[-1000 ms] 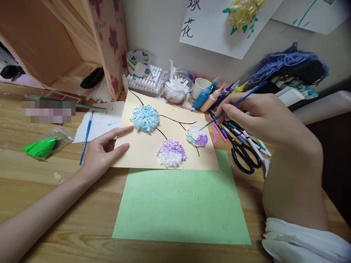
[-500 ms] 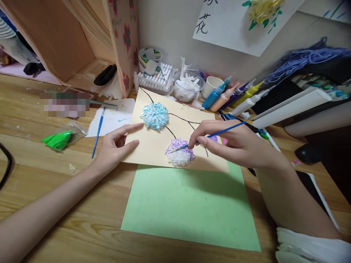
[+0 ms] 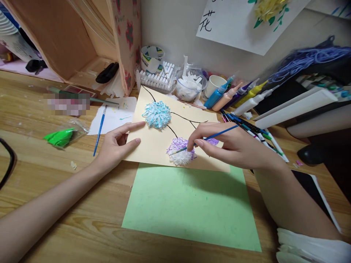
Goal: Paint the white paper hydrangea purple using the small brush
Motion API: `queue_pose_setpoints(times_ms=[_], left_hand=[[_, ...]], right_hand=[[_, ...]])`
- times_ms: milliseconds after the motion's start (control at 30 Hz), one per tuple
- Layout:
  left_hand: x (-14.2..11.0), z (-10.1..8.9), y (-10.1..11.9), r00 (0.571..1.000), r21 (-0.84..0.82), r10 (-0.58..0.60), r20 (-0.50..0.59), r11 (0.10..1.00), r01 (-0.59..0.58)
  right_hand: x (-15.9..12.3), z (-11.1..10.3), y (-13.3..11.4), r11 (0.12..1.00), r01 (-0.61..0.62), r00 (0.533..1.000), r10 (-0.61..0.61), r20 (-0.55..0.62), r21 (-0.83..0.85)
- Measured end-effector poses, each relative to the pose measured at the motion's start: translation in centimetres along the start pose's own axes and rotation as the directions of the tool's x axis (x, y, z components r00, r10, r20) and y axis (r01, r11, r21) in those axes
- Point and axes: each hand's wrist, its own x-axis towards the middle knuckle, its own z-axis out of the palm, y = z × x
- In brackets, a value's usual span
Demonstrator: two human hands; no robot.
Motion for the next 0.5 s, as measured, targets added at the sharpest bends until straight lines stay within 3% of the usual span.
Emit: queue_pose_setpoints(times_ms=[267,500], left_hand=[[0.01,0.02,-0.01,1.0,-0.063,-0.014,0.002,0.998,0.014],[-0.02,-0.02,-0.02,1.0,-0.021,-0.024,-0.004,0.999,0.024]], right_hand=[[0.11,0.18,-0.03,0.999,0.014,1.0,-0.013,0.006,-0.029],[0.0,0.13,0.23,1.0,0.016,0.997,-0.018,-0.075,-0.025]])
